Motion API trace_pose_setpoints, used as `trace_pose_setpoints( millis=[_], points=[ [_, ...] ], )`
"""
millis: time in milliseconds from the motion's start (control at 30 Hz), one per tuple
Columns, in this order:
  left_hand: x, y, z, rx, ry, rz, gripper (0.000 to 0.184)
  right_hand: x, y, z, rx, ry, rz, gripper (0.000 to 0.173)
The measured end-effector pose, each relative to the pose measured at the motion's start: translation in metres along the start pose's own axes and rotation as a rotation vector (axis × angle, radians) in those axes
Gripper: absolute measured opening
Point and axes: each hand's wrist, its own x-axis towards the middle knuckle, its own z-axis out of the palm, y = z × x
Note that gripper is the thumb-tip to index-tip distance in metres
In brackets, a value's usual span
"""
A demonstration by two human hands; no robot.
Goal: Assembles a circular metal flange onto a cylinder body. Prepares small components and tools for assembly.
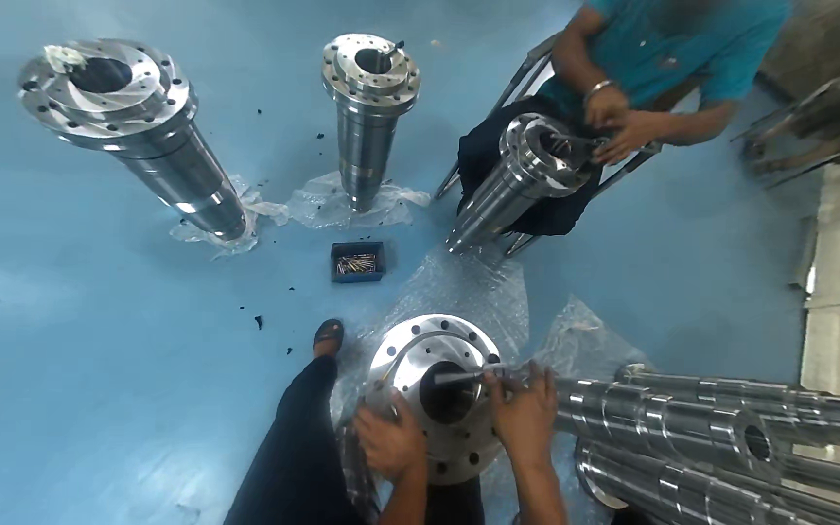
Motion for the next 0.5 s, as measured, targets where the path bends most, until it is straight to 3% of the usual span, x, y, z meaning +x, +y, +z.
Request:
trace_pose_setpoints(
  millis=[133,267,367,500],
  points=[
    [0.000,0.000,0.001,0.005,-0.001,-0.002,0.068,0.009,-0.006,0.017,0.072,0.008,-0.097,0.046],
    [0.000,-0.002,0.002,-0.001,0.011,0.004,0.068,0.005,-0.009,0.015,0.119,-0.022,-0.270,0.030],
    [0.001,-0.001,0.002,-0.007,-0.005,-0.003,0.068,-0.002,-0.004,0.003,0.036,-0.036,-0.140,0.041],
    [0.000,0.000,0.000,-0.001,-0.011,-0.013,0.069,0.003,0.000,-0.003,-0.030,-0.056,0.001,0.042]
  ],
)
